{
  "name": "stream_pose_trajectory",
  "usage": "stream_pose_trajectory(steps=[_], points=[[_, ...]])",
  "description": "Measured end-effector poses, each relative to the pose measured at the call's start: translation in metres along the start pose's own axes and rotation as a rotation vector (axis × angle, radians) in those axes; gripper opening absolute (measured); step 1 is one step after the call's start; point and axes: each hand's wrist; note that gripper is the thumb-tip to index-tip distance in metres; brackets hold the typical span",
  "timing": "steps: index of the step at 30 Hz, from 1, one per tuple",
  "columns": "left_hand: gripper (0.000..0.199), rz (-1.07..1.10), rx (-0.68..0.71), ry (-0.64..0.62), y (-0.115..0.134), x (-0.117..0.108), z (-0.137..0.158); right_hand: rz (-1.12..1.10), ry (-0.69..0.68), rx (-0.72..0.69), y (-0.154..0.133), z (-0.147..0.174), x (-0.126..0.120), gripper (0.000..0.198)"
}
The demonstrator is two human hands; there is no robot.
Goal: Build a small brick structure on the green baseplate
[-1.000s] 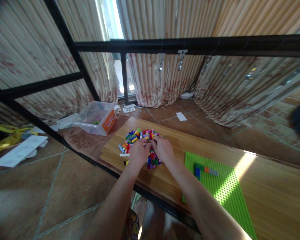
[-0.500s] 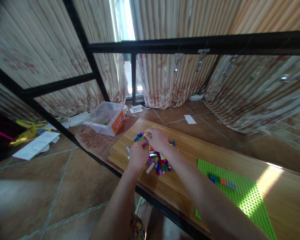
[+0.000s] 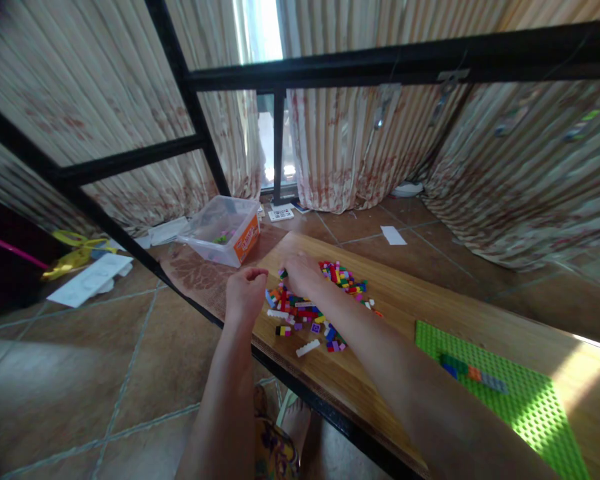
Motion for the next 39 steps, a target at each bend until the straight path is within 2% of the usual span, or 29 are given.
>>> stream_pose_trajectory(steps=[3,7,9,12,15,17,19,21,24,27,29,32,35,39], points=[[0.021,0.051,-0.001,-0.023,-0.007,0.001,-0.004,-0.164,0.017,0.037,0.005,0.006,-0.006,0.016],[0.02,0.251,-0.032,-0.113,-0.008,0.005,-0.004,-0.841,0.004,0.193,0.017,0.031,-0.025,0.027],[0.02,0.403,-0.099,-0.248,-0.001,0.011,0.003,-1.132,-0.005,0.262,0.022,0.053,-0.037,0.031],[0.024,0.616,-0.217,-0.508,0.017,0.023,0.023,-1.369,0.04,0.299,0.026,0.09,-0.053,0.038],[0.029,0.777,-0.323,-0.691,0.033,0.04,0.047,-1.36,0.158,0.322,0.03,0.128,-0.061,0.039],[0.032,0.823,-0.368,-0.771,0.04,0.053,0.063,-1.243,0.268,0.365,0.035,0.153,-0.061,0.037],[0.032,0.796,-0.35,-0.845,0.044,0.068,0.077,-1.083,0.373,0.424,0.039,0.177,-0.06,0.034],[0.032,0.722,-0.279,-0.929,0.045,0.083,0.092,-0.944,0.452,0.499,0.042,0.2,-0.059,0.031],[0.027,0.56,-0.077,-1.014,0.046,0.106,0.118,-0.857,0.51,0.642,0.043,0.233,-0.058,0.032],[0.022,0.378,0.174,-1.015,0.047,0.125,0.145,-0.881,0.587,0.775,0.047,0.259,-0.054,0.033],[0.019,0.327,0.238,-1.003,0.048,0.137,0.161,-0.928,0.685,0.83,0.054,0.274,-0.051,0.03],[0.017,0.422,0.099,-1.026,0.051,0.157,0.179,-1.041,0.792,0.846,0.07,0.292,-0.05,0.028],[0.014,0.556,-0.13,-1.024,0.056,0.174,0.193,-1.146,0.793,0.84,0.086,0.305,-0.052,0.03],[0.01,0.685,-0.482,-0.927,0.063,0.188,0.204,-1.182,0.8,0.884,0.097,0.315,-0.053,0.035]])
Point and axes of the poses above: each hand's wrist, its own z-axis away from the middle knuckle, its own x-axis out of the palm, y = z × x, and after that the axes turned 14 degrees about z, right-handed
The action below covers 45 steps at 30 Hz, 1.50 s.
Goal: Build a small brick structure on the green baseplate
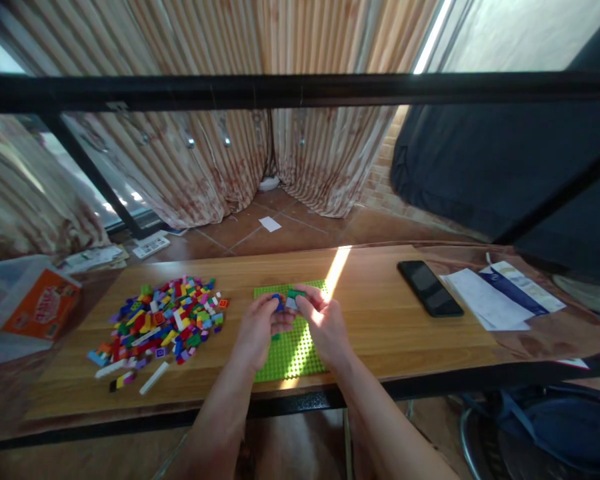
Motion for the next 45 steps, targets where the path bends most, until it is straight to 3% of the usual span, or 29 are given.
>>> stream_pose_trajectory(steps=[7,10,13,16,21,28,31,35,39,45], points=[[0.027,0.409,-0.292,0.024,-0.011,0.021,-0.004,0.122,0.053,-0.103,0.0,0.002,-0.001,0.023],[0.027,0.559,-0.319,0.067,-0.014,0.028,-0.008,0.139,0.083,-0.135,-0.003,0.001,-0.003,0.021],[0.025,0.563,-0.298,0.119,-0.004,0.025,-0.012,0.122,0.164,-0.109,-0.006,-0.005,-0.014,0.021],[0.016,0.488,-0.157,0.165,0.017,0.009,-0.017,0.11,0.16,-0.001,-0.001,-0.008,-0.028,0.025],[0.004,0.25,0.109,0.184,0.043,-0.021,-0.019,0.243,-0.067,0.159,0.015,0.0,-0.029,0.025],[0.014,-0.249,0.111,0.099,0.029,-0.03,-0.015,0.299,-0.282,0.192,0.032,0.014,-0.008,0.029],[0.019,-0.473,0.112,0.065,0.022,-0.035,-0.016,0.437,-0.278,0.132,0.037,0.017,-0.005,0.025],[0.019,-0.607,0.093,0.035,0.018,-0.041,-0.015,0.812,-0.182,-0.128,0.039,0.018,-0.007,0.017],[0.025,-0.392,0.026,0.054,0.023,-0.037,-0.01,0.956,-0.169,-0.248,0.039,0.018,-0.006,0.018],[0.036,0.089,-0.269,0.001,0.033,-0.027,-0.003,1.055,-0.188,-0.346,0.04,0.016,-0.007,0.016]])
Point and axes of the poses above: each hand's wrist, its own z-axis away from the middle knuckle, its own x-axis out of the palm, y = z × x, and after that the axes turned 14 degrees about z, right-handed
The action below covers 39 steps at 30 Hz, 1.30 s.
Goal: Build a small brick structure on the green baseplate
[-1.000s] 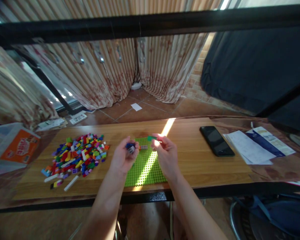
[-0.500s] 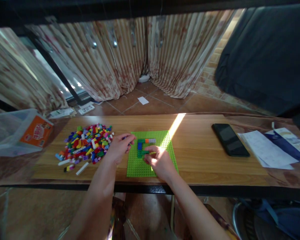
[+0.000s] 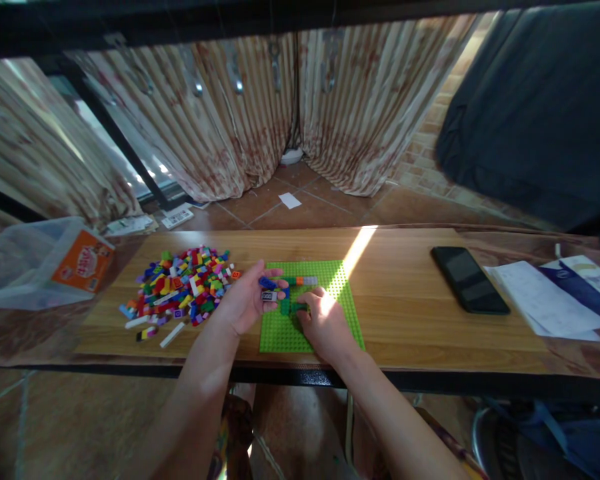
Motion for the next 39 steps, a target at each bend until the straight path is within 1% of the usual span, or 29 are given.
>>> stream_pose_trajectory(steps=[3,7,9,10,11,14,15,17,20,22,23,25,27,29,34,36,39], points=[[0.033,0.081,-0.055,-0.03,-0.001,0.001,0.001,0.084,0.007,0.021,0.011,-0.001,-0.009,0.014],[0.026,0.113,-0.058,-0.028,-0.007,0.002,-0.003,0.182,0.083,0.146,0.025,-0.001,-0.026,0.018],[0.026,0.109,-0.051,-0.013,-0.01,0.004,-0.004,0.152,0.129,0.2,0.024,-0.001,-0.031,0.022],[0.025,0.107,-0.049,-0.011,-0.012,0.006,-0.005,0.1,0.136,0.2,0.021,-0.001,-0.033,0.023],[0.025,0.106,-0.049,-0.018,-0.014,0.007,-0.005,0.032,0.129,0.174,0.016,-0.001,-0.033,0.024],[0.024,0.11,-0.062,-0.067,-0.019,0.012,-0.005,-0.149,0.093,0.002,0.002,-0.002,-0.028,0.024],[0.024,0.114,-0.064,-0.081,-0.02,0.013,-0.005,-0.169,0.094,-0.048,-0.002,-0.002,-0.025,0.024],[0.025,0.121,-0.061,-0.092,-0.022,0.014,-0.004,-0.16,0.108,-0.101,-0.007,-0.003,-0.021,0.022],[0.024,0.089,-0.061,-0.111,-0.02,0.012,-0.003,-0.144,0.106,-0.099,-0.007,-0.003,-0.022,0.02],[0.021,0.041,-0.031,-0.113,-0.017,0.008,-0.003,-0.15,0.098,-0.044,-0.005,-0.003,-0.026,0.019],[0.018,0.011,0.002,-0.097,-0.015,0.006,-0.003,-0.15,0.093,-0.008,-0.003,-0.003,-0.027,0.018],[0.014,-0.063,0.102,-0.026,-0.011,0.003,-0.003,-0.135,0.079,0.061,0.0,-0.001,-0.028,0.014],[0.012,-0.145,0.188,0.047,-0.008,0.0,-0.003,-0.095,0.057,0.095,0.002,0.0,-0.025,0.011],[0.011,-0.207,0.226,0.077,-0.006,-0.002,-0.002,-0.026,0.048,0.071,0.003,0.002,-0.019,0.01],[0.011,-0.289,0.236,0.06,-0.006,-0.005,-0.003,0.153,0.075,-0.063,-0.001,0.002,-0.005,0.017],[0.011,-0.309,0.25,0.059,-0.007,-0.006,-0.004,0.153,0.081,-0.078,-0.003,0.001,-0.003,0.018],[0.011,-0.34,0.268,0.063,-0.008,-0.008,-0.006,0.082,0.076,-0.089,-0.003,0.0,-0.001,0.017]])
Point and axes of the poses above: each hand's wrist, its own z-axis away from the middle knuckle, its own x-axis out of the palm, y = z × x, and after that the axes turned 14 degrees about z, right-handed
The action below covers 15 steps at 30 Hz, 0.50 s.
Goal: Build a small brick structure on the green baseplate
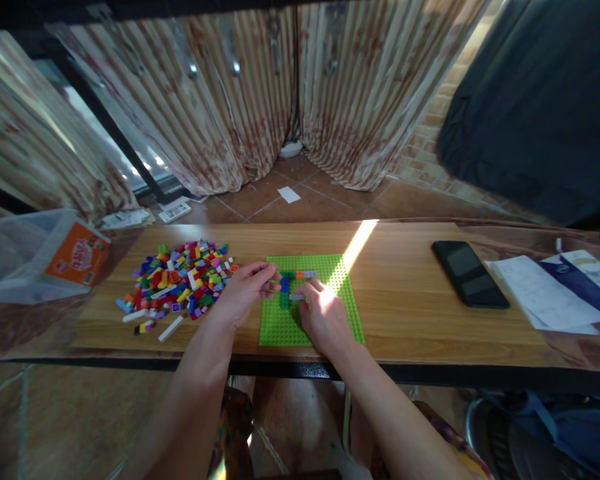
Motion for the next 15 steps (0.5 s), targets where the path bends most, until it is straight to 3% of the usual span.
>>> stream_pose_trajectory(steps=[6,9,15], points=[[0.011,-0.036,0.03,0.022,0.0,-0.002,-0.001,-0.125,-0.044,-0.078,0.001,0.007,-0.004,0.019],[0.01,-0.116,0.06,0.018,-0.002,-0.004,-0.002,-0.117,-0.036,-0.044,0.002,0.01,-0.005,0.018],[0.011,-0.584,0.212,-0.029,-0.009,-0.011,-0.003,-0.129,-0.034,-0.009,0.005,0.007,-0.001,0.016]])
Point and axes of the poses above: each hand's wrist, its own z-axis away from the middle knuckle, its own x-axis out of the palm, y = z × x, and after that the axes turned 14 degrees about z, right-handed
